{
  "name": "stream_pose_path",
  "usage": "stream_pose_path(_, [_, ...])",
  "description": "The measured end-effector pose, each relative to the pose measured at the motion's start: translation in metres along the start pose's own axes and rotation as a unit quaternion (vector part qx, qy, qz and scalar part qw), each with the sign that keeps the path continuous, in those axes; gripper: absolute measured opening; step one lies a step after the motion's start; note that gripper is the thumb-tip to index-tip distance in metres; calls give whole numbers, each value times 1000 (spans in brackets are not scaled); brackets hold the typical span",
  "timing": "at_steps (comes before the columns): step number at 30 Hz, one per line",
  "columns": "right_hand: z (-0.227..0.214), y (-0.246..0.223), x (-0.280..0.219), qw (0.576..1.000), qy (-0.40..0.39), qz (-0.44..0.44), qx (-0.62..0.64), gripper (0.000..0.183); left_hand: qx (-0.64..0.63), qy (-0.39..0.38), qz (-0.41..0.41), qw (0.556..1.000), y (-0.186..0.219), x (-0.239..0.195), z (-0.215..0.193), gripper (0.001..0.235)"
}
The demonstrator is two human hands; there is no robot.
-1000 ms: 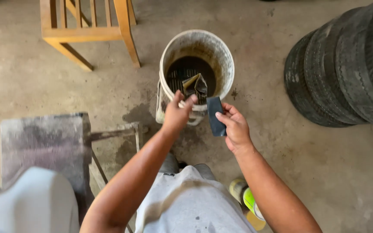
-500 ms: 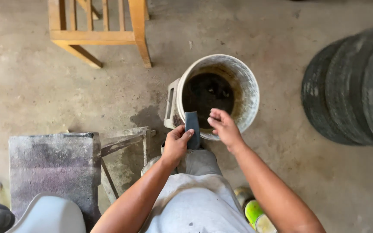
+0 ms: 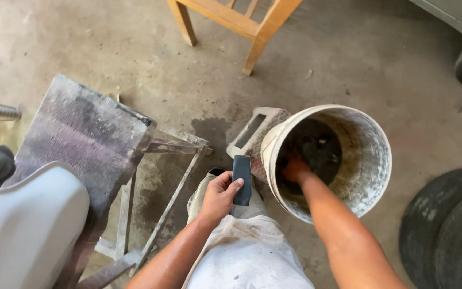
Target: The person sands a white motorcycle fuel tank with a sanding block, dipping it into a bucket of water periodically. They wipe the tank with a blue cloth and continue sanding different sections of the surface.
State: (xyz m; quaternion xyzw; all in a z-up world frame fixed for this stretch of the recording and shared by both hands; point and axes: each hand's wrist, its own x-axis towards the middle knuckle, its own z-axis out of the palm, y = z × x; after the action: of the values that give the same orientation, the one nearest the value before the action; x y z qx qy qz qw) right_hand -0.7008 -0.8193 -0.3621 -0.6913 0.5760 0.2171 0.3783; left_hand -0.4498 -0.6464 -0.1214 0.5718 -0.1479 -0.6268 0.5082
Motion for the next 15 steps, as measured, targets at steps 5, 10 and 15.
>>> stream_pose_path(5, [-8, -1, -21, 999, -43, -5, 28, 62, 2, 21, 19, 1000, 0, 2, 4, 12])
stream_pose_path(10, [-30, 16, -72, 993, -81, 19, 80, 44, 32, 25, 33, 999, 11, 1, 27, 12])
stream_pose_path(15, [-179, -45, -240, 872, -8, -143, 468, 15, 145, 39, 99, 984, 50, -15, 73, 18])
